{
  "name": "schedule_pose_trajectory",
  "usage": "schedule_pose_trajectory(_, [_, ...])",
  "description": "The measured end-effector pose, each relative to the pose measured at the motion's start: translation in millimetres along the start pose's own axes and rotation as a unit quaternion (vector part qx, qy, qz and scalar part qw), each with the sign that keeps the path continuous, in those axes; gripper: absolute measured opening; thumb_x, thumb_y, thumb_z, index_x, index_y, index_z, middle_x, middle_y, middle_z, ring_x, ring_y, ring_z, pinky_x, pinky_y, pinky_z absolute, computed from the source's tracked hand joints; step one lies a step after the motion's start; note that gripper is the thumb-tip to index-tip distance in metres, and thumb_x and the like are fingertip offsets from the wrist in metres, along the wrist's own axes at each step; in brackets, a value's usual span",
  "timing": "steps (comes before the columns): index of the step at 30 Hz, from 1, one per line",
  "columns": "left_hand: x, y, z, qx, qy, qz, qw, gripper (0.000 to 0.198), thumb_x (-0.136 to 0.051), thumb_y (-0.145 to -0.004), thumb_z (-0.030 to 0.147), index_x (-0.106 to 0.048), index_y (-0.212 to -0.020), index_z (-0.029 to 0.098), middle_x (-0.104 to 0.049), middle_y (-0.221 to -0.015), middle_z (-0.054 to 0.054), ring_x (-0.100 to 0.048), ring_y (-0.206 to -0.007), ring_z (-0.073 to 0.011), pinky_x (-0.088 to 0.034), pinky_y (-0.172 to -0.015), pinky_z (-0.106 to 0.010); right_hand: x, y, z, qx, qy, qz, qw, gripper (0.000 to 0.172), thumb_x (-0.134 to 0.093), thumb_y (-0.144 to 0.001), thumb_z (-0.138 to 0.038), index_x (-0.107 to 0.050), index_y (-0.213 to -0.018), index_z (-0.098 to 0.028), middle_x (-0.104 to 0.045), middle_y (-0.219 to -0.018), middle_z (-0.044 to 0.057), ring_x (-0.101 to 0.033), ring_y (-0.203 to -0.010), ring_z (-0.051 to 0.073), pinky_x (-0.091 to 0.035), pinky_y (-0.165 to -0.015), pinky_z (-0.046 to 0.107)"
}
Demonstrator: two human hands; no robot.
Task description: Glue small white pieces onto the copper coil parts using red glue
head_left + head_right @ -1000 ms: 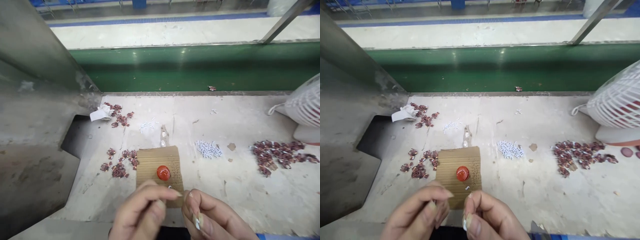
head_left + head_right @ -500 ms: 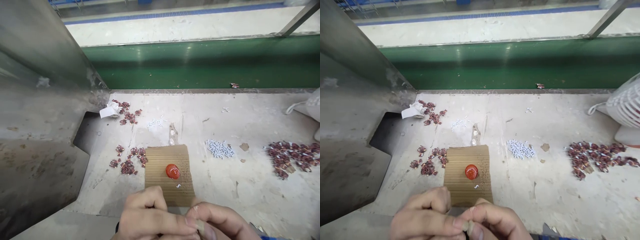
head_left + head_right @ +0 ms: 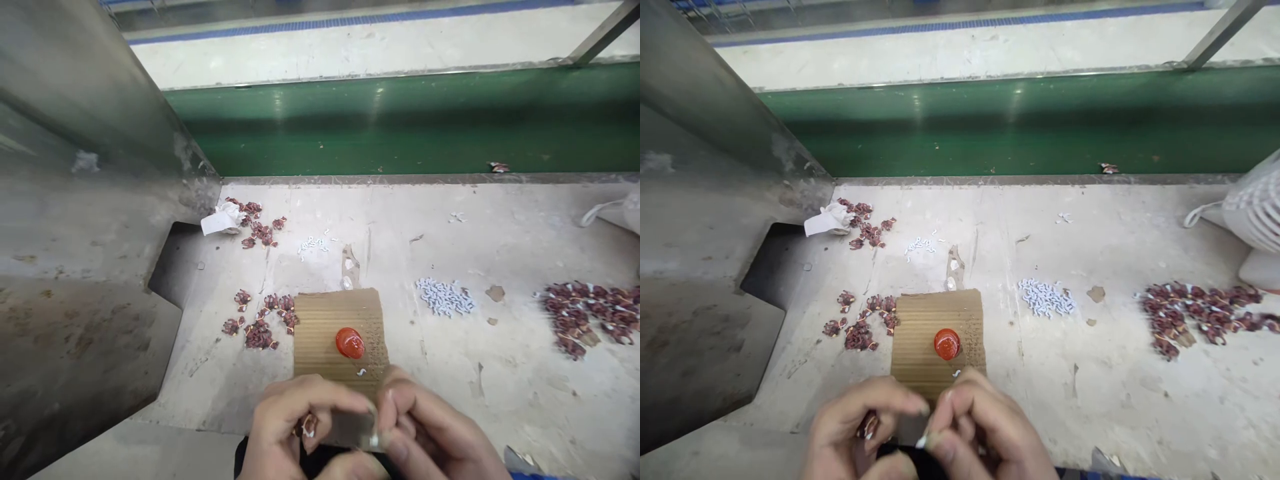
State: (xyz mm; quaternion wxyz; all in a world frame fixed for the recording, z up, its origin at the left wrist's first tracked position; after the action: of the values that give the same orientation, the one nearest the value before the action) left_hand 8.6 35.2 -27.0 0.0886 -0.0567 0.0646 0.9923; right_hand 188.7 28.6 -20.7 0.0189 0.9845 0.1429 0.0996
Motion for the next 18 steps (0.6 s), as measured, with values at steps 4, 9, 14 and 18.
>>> schedule_pose_trajectory(4, [37.2,13,-8,0.101,-0.067,0.118,0.986,0.034,-0.065,-0.099,0.06,-0.084,-0.103,0.032,-0.066,-0.079,-0.001,-0.061,-0.078,-0.0177,-0.054,-0.079,-0.024,19,-17,9,0.096,0.289,0.004,0.953,0.014,-0.045,-0.112,-0.02,-0.057,-0.108,-0.026,-0.062,-0.088,0.0,-0.066,-0.068,0.013,-0.051,-0.058,0.023])
schedule_pose_trajectory(9, [75.3,30,-21,0.164,-0.145,0.107,0.97,0.029,-0.069,-0.099,0.045,-0.081,-0.124,0.037,-0.082,-0.108,-0.002,-0.074,-0.114,-0.0218,-0.056,-0.101,-0.023,22,-32,15,0.141,0.388,-0.065,0.908,0.016,-0.047,-0.113,-0.025,-0.061,-0.105,-0.024,-0.063,-0.085,0.002,-0.063,-0.061,0.018,-0.042,-0.05,0.029])
schedule_pose_trajectory(14, [93.4,38,-32,0.177,-0.12,0.124,0.969,0.014,-0.082,-0.089,0.033,-0.087,-0.101,0.032,-0.086,-0.117,-0.005,-0.08,-0.113,-0.0266,-0.064,-0.096,-0.028,16,-32,13,0.147,0.44,-0.12,0.878,0.017,-0.045,-0.112,-0.021,-0.059,-0.104,-0.025,-0.058,-0.083,0.001,-0.06,-0.061,0.02,-0.039,-0.051,0.031])
schedule_pose_trajectory(18, [91.7,31,-25,0.16,-0.104,0.162,0.968,0.008,-0.087,-0.079,0.023,-0.088,-0.083,0.029,-0.088,-0.093,-0.004,-0.083,-0.087,-0.0232,-0.068,-0.08,-0.026,13,-34,7,0.175,0.475,-0.127,0.853,0.019,-0.041,-0.112,-0.02,-0.058,-0.104,-0.024,-0.056,-0.081,0.001,-0.06,-0.056,0.018,-0.039,-0.048,0.03])
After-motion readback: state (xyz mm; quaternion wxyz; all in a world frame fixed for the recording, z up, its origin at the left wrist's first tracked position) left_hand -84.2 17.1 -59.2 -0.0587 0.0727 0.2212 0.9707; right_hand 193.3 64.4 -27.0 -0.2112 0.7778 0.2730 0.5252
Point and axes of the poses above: each hand's wrist, its own y-axis away from the middle knuckle, its own x-axis out of the back of the hand, z = x × y, the point moved 5 cm from there along -y, towards the middle knuckle
